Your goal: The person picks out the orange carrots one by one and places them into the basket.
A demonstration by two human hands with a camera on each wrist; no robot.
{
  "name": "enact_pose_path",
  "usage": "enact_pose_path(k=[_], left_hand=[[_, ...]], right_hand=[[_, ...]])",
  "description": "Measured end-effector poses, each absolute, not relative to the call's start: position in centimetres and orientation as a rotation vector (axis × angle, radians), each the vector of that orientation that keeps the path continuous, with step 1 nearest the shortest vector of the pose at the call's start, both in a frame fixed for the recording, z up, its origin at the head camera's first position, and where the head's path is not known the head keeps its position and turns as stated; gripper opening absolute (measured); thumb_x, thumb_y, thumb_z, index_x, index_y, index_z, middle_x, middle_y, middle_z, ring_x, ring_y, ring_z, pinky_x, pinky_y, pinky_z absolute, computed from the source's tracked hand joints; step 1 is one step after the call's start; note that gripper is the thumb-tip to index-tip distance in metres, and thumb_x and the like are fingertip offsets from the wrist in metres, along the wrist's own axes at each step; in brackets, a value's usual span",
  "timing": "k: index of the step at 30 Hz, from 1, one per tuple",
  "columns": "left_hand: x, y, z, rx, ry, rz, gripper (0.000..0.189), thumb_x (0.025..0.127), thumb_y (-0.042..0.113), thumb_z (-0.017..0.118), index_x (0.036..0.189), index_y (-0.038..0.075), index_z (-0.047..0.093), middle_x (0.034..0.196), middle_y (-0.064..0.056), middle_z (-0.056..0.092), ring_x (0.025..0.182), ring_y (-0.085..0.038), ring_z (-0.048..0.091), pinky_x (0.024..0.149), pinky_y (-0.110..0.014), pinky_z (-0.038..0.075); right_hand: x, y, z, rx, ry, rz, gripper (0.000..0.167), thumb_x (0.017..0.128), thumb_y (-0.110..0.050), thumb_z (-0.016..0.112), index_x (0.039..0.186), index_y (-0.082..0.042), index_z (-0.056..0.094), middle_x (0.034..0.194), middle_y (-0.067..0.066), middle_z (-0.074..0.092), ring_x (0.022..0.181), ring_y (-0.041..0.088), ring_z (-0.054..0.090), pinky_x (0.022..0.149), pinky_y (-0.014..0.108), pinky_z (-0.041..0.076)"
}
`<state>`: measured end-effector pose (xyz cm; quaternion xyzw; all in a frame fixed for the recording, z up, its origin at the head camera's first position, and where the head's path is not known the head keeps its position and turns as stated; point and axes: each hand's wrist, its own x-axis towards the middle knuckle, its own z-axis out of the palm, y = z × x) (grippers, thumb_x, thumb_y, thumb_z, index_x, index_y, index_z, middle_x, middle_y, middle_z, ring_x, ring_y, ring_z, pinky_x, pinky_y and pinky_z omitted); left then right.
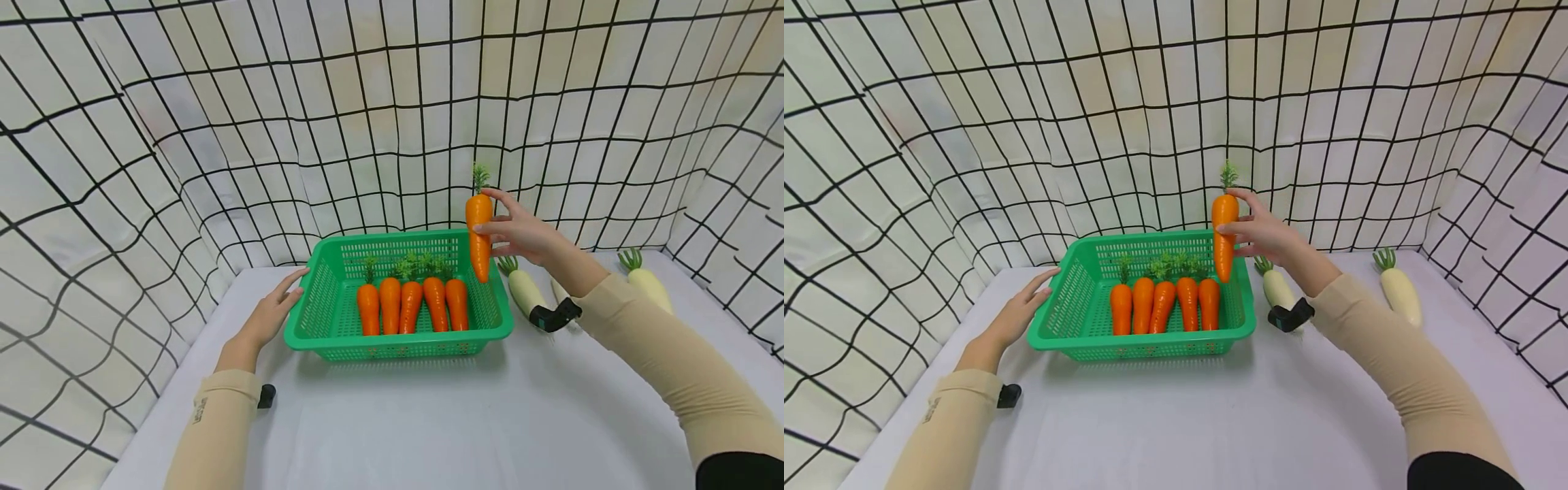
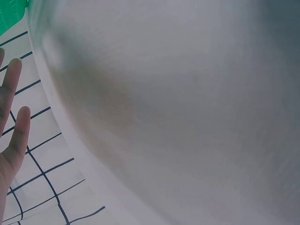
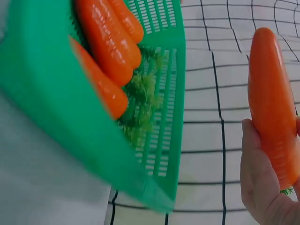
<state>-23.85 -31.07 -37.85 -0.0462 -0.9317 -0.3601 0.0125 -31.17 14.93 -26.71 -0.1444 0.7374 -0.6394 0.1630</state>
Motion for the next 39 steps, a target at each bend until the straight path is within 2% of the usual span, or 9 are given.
enact_pose_path(k=[10, 17, 22, 25, 34, 39], left_hand=[[-23.9, -31.5, -38.1, -0.146, -2.91, -1.147, 0.062, 0.11, 0.055, 0.032, 0.165, 0.029, 0.023, 0.16, -0.029, 0.031, 0.145, -0.056, 0.027, 0.106, -0.08, 0.023], [-23.8, -31.6, -38.2, -0.14, -2.916, -1.148, 0.062, 0.11, 0.054, 0.033, 0.165, 0.028, 0.023, 0.16, -0.029, 0.031, 0.144, -0.056, 0.028, 0.106, -0.08, 0.023], [-24.0, -31.7, -38.2, -0.154, -2.911, -1.127, 0.062, 0.11, 0.054, 0.032, 0.165, 0.028, 0.023, 0.16, -0.03, 0.032, 0.144, -0.056, 0.028, 0.105, -0.08, 0.025], [-24.1, -31.6, -38.1, -0.154, -2.913, -1.127, 0.061, 0.11, 0.054, 0.032, 0.165, 0.028, 0.023, 0.158, -0.03, 0.034, 0.143, -0.057, 0.03, 0.106, -0.079, 0.025], [-24.0, -31.3, -38.1, -0.134, -2.9, -1.153, 0.061, 0.11, 0.054, 0.033, 0.165, 0.028, 0.024, 0.158, -0.03, 0.034, 0.143, -0.057, 0.03, 0.106, -0.08, 0.024], [-24.0, -31.3, -38.0, -0.125, -2.906, -1.153, 0.061, 0.11, 0.054, 0.032, 0.165, 0.029, 0.024, 0.16, -0.028, 0.032, 0.144, -0.056, 0.029, 0.106, -0.08, 0.024]], right_hand=[[-32.6, 8.8, -28.1, -0.441, 2.074, -1.731, 0.08, 0.103, -0.007, 0.061, 0.164, -0.028, 0.014, 0.145, 0.027, 0.039, 0.101, 0.032, 0.063, 0.083, 0.043, 0.059], [-32.9, 5.1, -29.3, -0.51, 2.065, -1.664, 0.081, 0.101, -0.005, 0.063, 0.164, -0.025, 0.015, 0.146, 0.027, 0.039, 0.111, 0.04, 0.06, 0.089, 0.051, 0.058], [-33.5, 2.6, -30.0, -0.593, 2.081, -1.607, 0.08, 0.098, -0.001, 0.066, 0.161, -0.025, 0.023, 0.141, 0.025, 0.044, 0.115, 0.041, 0.061, 0.086, 0.052, 0.059], [-33.9, 1.1, -30.5, -0.597, 2.089, -1.601, 0.079, 0.097, 0.001, 0.068, 0.16, -0.022, 0.026, 0.138, 0.025, 0.046, 0.115, 0.043, 0.062, 0.083, 0.051, 0.06], [-34.5, -2.3, -31.6, -0.53, 2.078, -1.606, 0.069, 0.097, 0.002, 0.068, 0.152, -0.015, 0.032, 0.135, 0.026, 0.05, 0.113, 0.045, 0.064, 0.091, 0.053, 0.057], [-35.1, -3.4, -32.6, -0.544, 2.137, -1.532, 0.064, 0.096, -0.001, 0.071, 0.149, -0.014, 0.036, 0.132, 0.025, 0.052, 0.108, 0.043, 0.067, 0.09, 0.051, 0.057]])
